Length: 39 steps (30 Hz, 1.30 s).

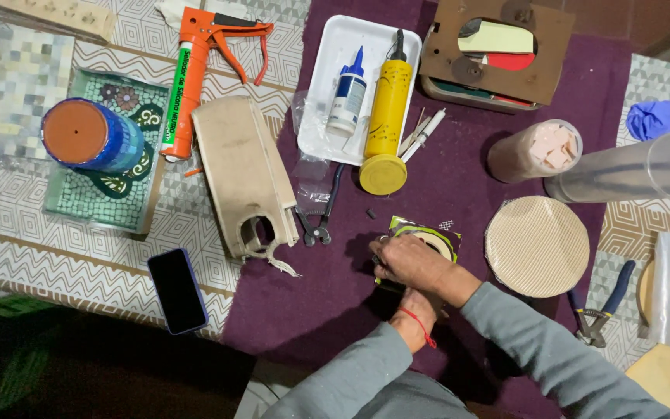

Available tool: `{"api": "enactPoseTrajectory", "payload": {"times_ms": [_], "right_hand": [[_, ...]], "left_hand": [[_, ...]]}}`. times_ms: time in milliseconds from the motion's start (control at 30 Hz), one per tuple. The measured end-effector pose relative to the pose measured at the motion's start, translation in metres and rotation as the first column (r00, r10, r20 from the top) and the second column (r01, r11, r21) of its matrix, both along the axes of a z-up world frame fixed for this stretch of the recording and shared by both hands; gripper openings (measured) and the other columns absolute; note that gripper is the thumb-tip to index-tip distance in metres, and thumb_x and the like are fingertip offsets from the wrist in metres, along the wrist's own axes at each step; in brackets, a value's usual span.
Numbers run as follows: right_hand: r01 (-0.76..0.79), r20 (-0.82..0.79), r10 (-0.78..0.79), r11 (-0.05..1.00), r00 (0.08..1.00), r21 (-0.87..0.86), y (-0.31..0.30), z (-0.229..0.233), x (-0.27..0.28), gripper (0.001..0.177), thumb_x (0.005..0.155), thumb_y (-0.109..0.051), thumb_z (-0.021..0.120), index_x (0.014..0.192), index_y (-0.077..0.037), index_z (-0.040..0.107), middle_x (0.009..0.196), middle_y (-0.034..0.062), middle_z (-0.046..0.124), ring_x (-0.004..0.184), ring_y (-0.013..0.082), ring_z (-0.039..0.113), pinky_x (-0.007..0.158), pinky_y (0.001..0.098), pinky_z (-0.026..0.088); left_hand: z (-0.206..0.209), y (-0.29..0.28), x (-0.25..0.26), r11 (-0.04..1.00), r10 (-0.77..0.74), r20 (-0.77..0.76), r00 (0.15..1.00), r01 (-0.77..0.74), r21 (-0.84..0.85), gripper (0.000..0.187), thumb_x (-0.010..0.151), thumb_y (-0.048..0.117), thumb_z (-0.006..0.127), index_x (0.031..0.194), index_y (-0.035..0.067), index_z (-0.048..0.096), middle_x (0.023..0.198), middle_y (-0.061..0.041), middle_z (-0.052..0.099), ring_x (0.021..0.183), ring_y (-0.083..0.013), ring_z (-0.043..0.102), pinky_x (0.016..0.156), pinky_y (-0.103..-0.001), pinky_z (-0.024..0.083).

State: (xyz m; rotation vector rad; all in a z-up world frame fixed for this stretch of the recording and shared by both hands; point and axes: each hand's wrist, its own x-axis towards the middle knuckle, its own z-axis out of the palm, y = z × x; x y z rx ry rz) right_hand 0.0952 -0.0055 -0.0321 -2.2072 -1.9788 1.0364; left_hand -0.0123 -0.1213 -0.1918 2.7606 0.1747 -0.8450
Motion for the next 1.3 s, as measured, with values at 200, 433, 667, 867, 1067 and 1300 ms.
{"api": "enactPoseTrajectory", "payload": {"times_ms": [200,433,667,867,1067,1300], "right_hand": [[0.159,-0.194,-0.154,0.987,0.969,0.009,0.013,0.043,0.017,0.029,0.087,-0.035,0.067,0.087,-0.007,0.061,0.083,0.0184,0.073,0.084,0.0452,0.073,0.076,0.0596,0.056],[0.23,-0.181,-0.222,0.973,0.958,0.026,0.011,0.049,0.045,0.029,0.088,-0.033,0.068,0.09,-0.005,0.062,0.085,0.0202,0.073,0.088,0.0474,0.072,0.079,0.059,0.055],[0.424,-0.27,-0.399,0.905,0.876,0.039,-0.007,0.042,0.071,0.024,0.088,-0.025,0.068,0.1,-0.004,0.065,0.084,0.0226,0.07,0.09,0.0482,0.07,0.079,0.0574,0.054],[0.592,-0.357,-0.529,0.801,0.77,0.09,-0.036,0.034,0.091,0.018,0.087,-0.022,0.071,0.087,-0.006,0.062,0.073,0.0207,0.064,0.076,0.0373,0.067,0.073,0.0482,0.053],[0.728,-0.479,-0.599,0.672,0.642,0.134,-0.075,0.018,0.098,0.014,0.087,-0.018,0.073,0.081,-0.009,0.065,0.064,0.0148,0.063,0.067,0.0232,0.06,0.068,0.0407,0.051],[0.873,-0.575,-0.679,0.465,0.457,0.144,-0.12,0.01,0.082,0.002,0.089,-0.011,0.072,0.088,-0.009,0.072,0.063,0.0047,0.063,0.067,0.0126,0.054,0.064,0.0308,0.049]], "left_hand": [[-0.037,-0.009,0.001,0.996,-0.081,-0.039,0.996,0.083,0.043,0.057,0.091,0.062,0.053,0.114,0.013,0.073,0.11,-0.01,0.069,0.106,-0.0294,0.055,0.086,-0.046,0.05],[0.055,0.04,0.016,0.993,-0.063,-0.027,0.998,0.065,0.102,0.076,0.077,0.074,0.058,0.114,0.01,0.073,0.108,-0.014,0.07,0.092,-0.0267,0.066,0.058,-0.035,0.056],[0.191,0.083,0.018,0.987,0.074,0.139,0.988,-0.093,0.135,0.098,0.061,0.069,0.081,0.137,0.014,0.056,0.145,-0.037,0.045,0.14,-0.051,0.038,0.087,-0.061,0.056],[0.198,0.089,0.015,0.979,0.09,0.205,0.975,-0.124,0.162,0.11,0.056,0.068,0.085,0.14,0.01,0.045,0.151,-0.045,0.031,0.145,-0.0594,0.027,0.084,-0.052,0.06],[0.201,0.095,0.013,0.977,0.033,0.251,0.968,-0.085,0.198,0.106,0.059,0.072,0.082,0.138,0.009,0.049,0.149,-0.047,0.033,0.142,-0.0582,0.034,0.077,-0.044,0.063],[0.152,0.087,0.015,0.975,0.049,0.388,0.92,-0.129,0.182,0.07,0.08,0.049,0.079,0.131,0.007,0.055,0.14,-0.045,0.046,0.134,-0.0569,0.046,0.06,-0.038,0.063]]}}
